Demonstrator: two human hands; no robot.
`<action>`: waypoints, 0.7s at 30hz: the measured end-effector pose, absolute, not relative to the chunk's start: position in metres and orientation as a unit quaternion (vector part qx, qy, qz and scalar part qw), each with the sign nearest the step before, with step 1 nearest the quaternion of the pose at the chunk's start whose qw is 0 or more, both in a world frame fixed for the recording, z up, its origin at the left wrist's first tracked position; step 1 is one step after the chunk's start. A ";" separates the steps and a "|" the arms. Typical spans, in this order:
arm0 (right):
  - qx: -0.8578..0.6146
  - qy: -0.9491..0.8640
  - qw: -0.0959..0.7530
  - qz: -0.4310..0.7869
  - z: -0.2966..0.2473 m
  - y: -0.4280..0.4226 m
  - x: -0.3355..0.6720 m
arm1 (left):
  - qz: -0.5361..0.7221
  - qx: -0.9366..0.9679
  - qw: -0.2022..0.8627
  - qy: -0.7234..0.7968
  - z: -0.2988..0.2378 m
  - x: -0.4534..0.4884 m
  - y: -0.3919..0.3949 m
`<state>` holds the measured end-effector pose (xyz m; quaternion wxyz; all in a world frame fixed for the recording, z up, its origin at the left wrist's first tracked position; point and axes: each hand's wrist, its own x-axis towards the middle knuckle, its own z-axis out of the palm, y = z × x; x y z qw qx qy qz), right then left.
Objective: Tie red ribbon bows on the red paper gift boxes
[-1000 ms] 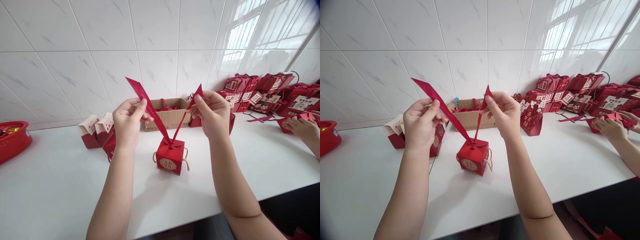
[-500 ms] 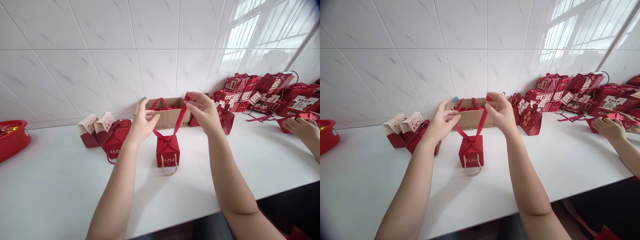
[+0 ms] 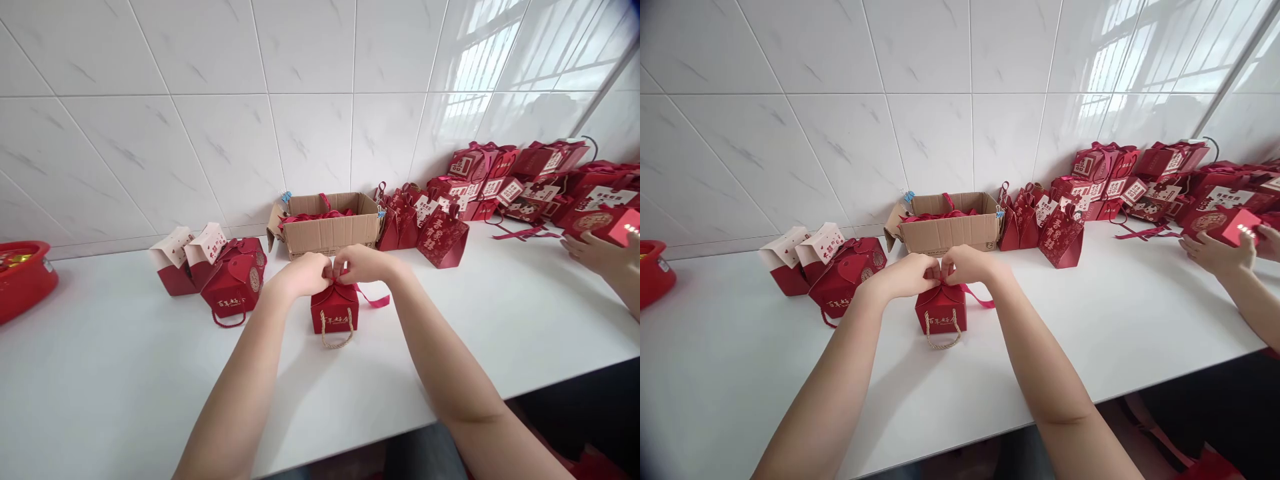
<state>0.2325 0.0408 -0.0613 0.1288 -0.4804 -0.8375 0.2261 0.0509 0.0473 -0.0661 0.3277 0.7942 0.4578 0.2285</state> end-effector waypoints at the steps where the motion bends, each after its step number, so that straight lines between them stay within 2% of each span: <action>1: -0.480 -0.838 0.115 0.233 -0.063 0.043 0.231 | 0.238 0.790 0.333 0.457 -0.068 0.050 0.049; 6: -0.455 -0.839 0.089 0.284 -0.069 0.049 0.232 | 0.223 0.792 0.336 0.459 -0.071 0.049 0.052; 10: -0.433 -0.836 0.101 0.322 -0.071 0.052 0.233 | 0.125 0.825 0.274 0.478 -0.064 0.051 0.049; 21: -0.459 -0.822 0.137 0.309 -0.065 0.050 0.250 | 0.057 0.848 0.252 0.462 -0.056 0.039 0.053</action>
